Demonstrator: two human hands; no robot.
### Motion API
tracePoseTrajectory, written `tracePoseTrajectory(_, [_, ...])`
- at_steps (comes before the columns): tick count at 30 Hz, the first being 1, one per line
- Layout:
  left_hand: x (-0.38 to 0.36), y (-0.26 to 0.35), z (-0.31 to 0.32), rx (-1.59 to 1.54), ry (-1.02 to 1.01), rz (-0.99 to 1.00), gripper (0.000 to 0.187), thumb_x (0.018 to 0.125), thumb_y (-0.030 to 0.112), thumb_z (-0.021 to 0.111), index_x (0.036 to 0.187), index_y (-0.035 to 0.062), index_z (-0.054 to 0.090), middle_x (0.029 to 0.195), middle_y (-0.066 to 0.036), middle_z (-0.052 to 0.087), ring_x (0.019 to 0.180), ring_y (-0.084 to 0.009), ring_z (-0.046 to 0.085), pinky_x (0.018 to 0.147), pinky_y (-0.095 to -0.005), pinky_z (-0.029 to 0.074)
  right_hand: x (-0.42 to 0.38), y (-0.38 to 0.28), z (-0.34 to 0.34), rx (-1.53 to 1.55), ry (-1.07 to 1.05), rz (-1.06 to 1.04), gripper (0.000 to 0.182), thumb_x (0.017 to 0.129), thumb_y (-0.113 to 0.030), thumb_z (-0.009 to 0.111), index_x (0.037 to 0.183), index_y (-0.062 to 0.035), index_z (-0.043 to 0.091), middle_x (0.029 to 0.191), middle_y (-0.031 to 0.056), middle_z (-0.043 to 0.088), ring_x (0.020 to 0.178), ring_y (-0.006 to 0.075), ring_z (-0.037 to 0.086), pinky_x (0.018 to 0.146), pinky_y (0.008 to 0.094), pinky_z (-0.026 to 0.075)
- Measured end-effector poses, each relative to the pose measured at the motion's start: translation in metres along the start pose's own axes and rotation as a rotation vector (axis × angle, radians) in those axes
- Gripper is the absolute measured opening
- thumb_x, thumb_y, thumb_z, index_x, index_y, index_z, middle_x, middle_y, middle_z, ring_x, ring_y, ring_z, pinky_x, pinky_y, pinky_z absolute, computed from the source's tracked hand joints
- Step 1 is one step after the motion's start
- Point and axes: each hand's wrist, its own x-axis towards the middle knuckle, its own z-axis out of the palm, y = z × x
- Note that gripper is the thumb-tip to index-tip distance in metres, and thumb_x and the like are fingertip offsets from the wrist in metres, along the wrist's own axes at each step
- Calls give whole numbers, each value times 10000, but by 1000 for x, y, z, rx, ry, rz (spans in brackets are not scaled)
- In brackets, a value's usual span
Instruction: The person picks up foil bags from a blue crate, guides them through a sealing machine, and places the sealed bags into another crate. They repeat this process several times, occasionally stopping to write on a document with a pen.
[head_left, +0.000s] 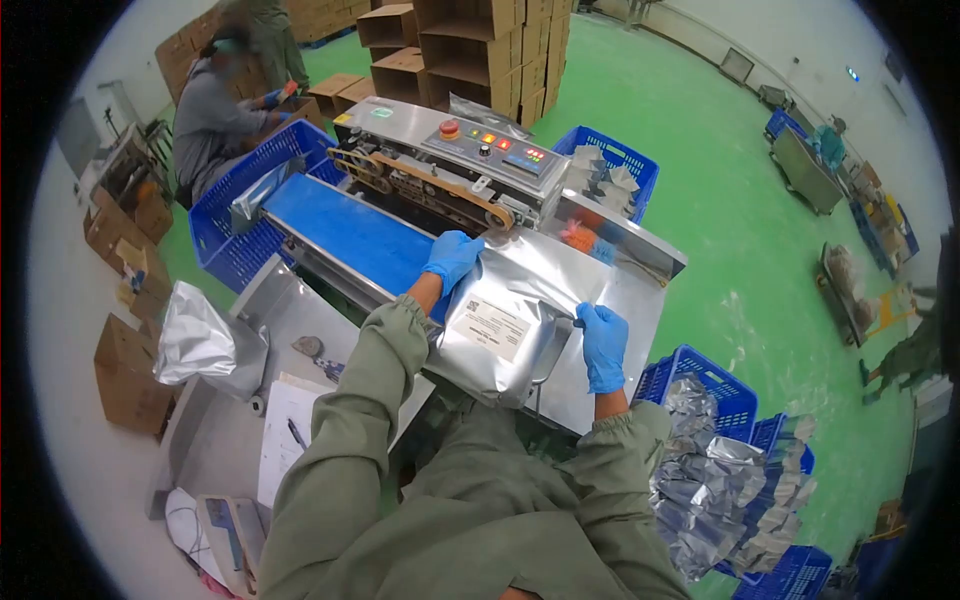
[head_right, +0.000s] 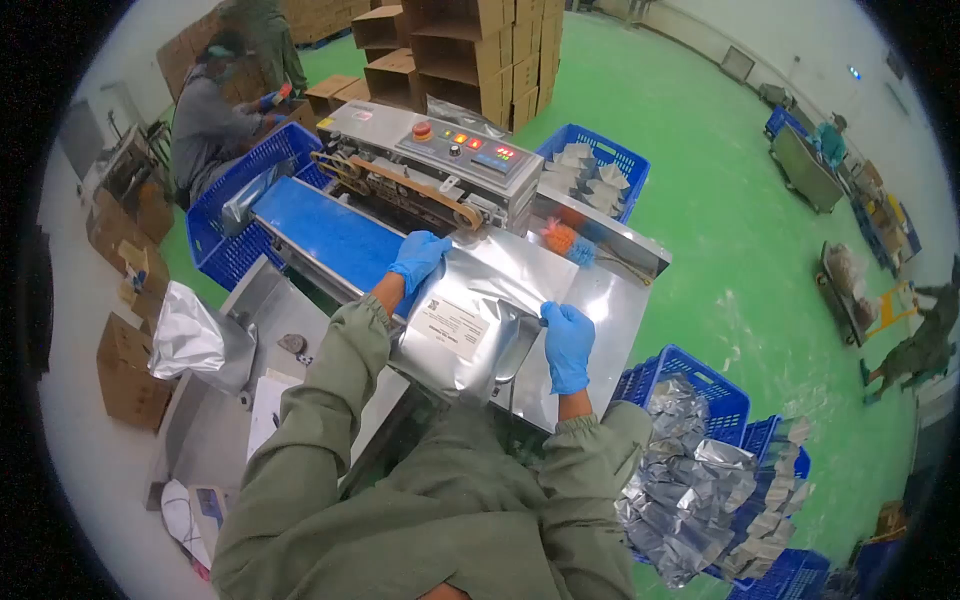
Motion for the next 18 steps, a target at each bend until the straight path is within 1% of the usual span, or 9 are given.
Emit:
tracePoseTrajectory(1, [8,-6,-5,15,-4,37,340,791,310,593,668,-1,654,592,-133,612,551,-229,592,560,-340,453,2,-5,7,18,-37,-3,300,788,-232,605,681,45,645,622,92,623,578,131,546,571,271,418])
tracePoseTrajectory(2, [15,-11,-10,20,-51,1,407,802,372,534,696,2,667,708,-198,627,678,-330,623,638,-391,468,4,-9,13,37,-74,-7,297,786,-233,606,700,47,656,632,96,631,588,136,560,583,273,432])
tracePoseTrajectory(8, [22,-26,-62,198,48,13,413,827,385,515,779,7,674,715,-179,636,693,-322,625,673,-382,469,27,-1,58,118,-251,37,292,765,-240,617,732,46,669,650,88,641,581,142,574,564,280,446])
tracePoseTrajectory(11, [-17,29,-90,179,195,38,372,850,355,528,844,11,670,742,-157,641,725,-269,628,710,-350,471,31,2,98,306,-229,117,287,748,-250,609,684,23,667,619,98,634,541,164,571,527,315,446])
tracePoseTrajectory(13, [-48,58,-89,117,247,58,344,859,337,546,885,16,669,780,-142,648,757,-233,628,736,-325,470,35,5,119,144,-233,54,226,745,-203,575,694,-7,674,653,145,645,536,208,594,538,336,459])
tracePoseTrajectory(14, [-60,66,-81,74,291,170,301,864,297,565,913,17,666,837,-130,646,793,-204,615,756,-305,463,32,-2,120,87,-239,-65,241,748,-216,551,733,-2,661,702,169,643,584,272,610,551,361,464])
tracePoseTrajectory(15, [-72,74,-79,24,330,286,262,870,258,584,941,18,662,893,-117,643,829,-175,602,777,-285,455,31,6,132,108,-230,-52,241,748,-216,551,733,-2,661,702,169,643,584,272,610,551,361,464])
tracePoseTrajectory(17, [-107,98,-71,15,147,311,212,875,176,589,996,12,651,978,-99,631,885,-160,584,791,-272,447,34,35,143,133,-175,-503,212,759,-226,567,754,-33,655,705,137,637,635,295,608,587,383,473])
tracePoseTrajectory(18, [-120,103,-64,-20,74,338,194,886,145,567,990,4,652,977,-95,633,890,-159,585,796,-276,450,22,30,126,156,-145,-508,191,764,-228,571,749,-57,653,716,125,629,659,297,606,602,393,475])
